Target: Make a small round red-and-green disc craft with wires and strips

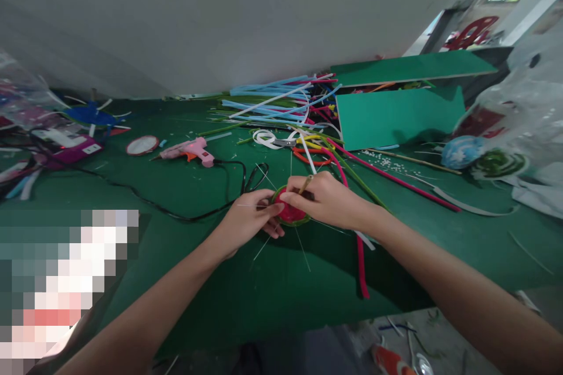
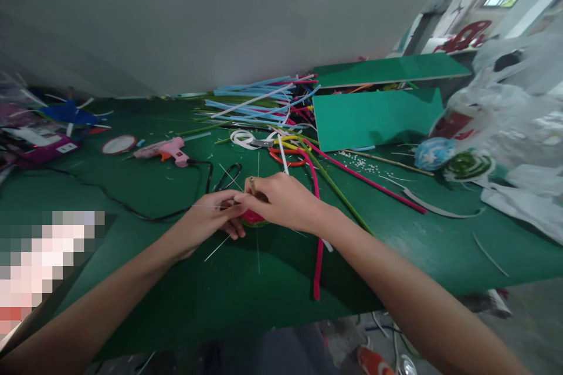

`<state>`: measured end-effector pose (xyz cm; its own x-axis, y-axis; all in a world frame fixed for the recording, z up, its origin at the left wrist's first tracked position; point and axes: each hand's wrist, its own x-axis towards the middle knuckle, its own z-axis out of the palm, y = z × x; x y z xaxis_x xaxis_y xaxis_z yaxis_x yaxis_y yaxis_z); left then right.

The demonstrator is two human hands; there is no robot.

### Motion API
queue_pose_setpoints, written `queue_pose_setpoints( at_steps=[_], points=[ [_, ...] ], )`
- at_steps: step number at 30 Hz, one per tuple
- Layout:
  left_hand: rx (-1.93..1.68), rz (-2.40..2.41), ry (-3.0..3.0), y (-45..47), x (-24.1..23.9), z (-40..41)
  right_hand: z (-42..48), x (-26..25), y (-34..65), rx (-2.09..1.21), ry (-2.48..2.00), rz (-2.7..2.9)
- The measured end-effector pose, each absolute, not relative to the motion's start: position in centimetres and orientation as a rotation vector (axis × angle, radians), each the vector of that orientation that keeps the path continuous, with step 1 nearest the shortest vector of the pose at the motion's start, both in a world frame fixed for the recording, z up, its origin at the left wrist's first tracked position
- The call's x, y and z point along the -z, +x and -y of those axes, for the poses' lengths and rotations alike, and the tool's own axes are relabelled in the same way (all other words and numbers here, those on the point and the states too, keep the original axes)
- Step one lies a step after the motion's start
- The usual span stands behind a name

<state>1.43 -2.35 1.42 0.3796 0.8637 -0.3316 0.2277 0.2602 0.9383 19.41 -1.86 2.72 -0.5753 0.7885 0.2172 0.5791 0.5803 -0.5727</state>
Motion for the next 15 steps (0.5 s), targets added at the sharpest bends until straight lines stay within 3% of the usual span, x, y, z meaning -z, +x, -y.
queue_pose_setpoints(
  at_steps=[15],
  points=[
    [-0.399, -0.895, 1.300, -0.2, -1.8, 2.0, 2.0, -3.4, 20.1, -0.574, -1.241, 2.329]
  ],
)
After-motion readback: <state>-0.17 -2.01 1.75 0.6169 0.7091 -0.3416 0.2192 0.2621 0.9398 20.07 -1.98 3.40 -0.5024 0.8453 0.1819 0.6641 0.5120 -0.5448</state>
